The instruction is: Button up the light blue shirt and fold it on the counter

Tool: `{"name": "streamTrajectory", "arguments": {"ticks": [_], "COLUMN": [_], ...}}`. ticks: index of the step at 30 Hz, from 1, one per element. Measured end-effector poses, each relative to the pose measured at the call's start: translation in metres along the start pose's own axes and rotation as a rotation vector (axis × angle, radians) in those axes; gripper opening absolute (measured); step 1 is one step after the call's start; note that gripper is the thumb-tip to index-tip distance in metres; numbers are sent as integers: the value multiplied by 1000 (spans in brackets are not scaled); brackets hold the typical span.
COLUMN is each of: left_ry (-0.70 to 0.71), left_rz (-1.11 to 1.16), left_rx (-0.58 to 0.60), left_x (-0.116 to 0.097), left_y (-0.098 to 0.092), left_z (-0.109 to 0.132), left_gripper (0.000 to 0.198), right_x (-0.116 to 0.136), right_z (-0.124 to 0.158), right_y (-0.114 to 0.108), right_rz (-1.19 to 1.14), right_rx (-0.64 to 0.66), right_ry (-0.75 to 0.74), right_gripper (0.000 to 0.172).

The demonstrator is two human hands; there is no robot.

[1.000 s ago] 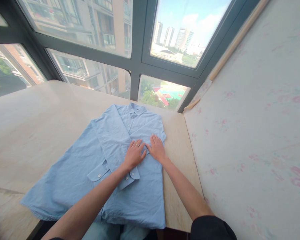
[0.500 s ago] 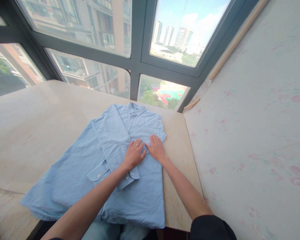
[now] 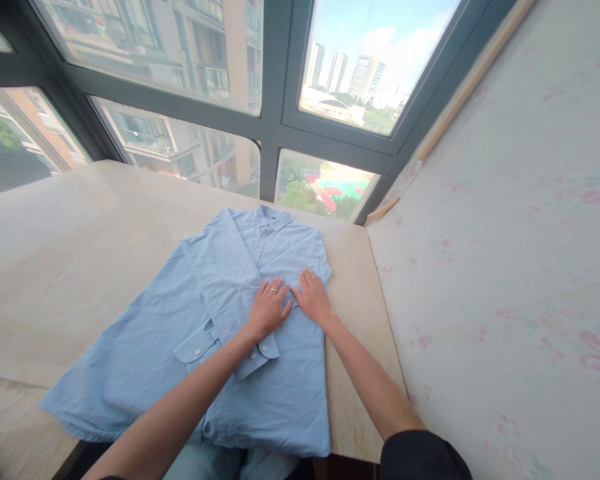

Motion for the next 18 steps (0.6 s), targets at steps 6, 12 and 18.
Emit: {"name": "streamTrajectory", "arguments": {"ticks": [6, 12, 18], "left_ry": [-1, -4, 1], "left_rz": [-10, 9, 51], "left_rx": [4, 0, -2], "left_x": [0, 2, 6], "left_y": [-1, -3, -4], "left_z": [1, 3, 4], "left_gripper": [39, 36, 31], "right_x": [-1, 0, 1], "right_z": [0, 0, 0], "right_y": [0, 0, -1], "right_rz": [-13, -10, 8], "right_rx": [-19, -40, -36], "right_ry": [-2, -8, -11], "right_gripper": [60, 61, 59]}}
Point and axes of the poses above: each hand's wrist, its own z-axis away from the middle knuckle, its own y-axis out of the palm, x = y × z, the point moved 8 cm from there along -z, towards the middle knuckle, and after that the axes turned 6 degrees about -z, right-handed, at the moved point
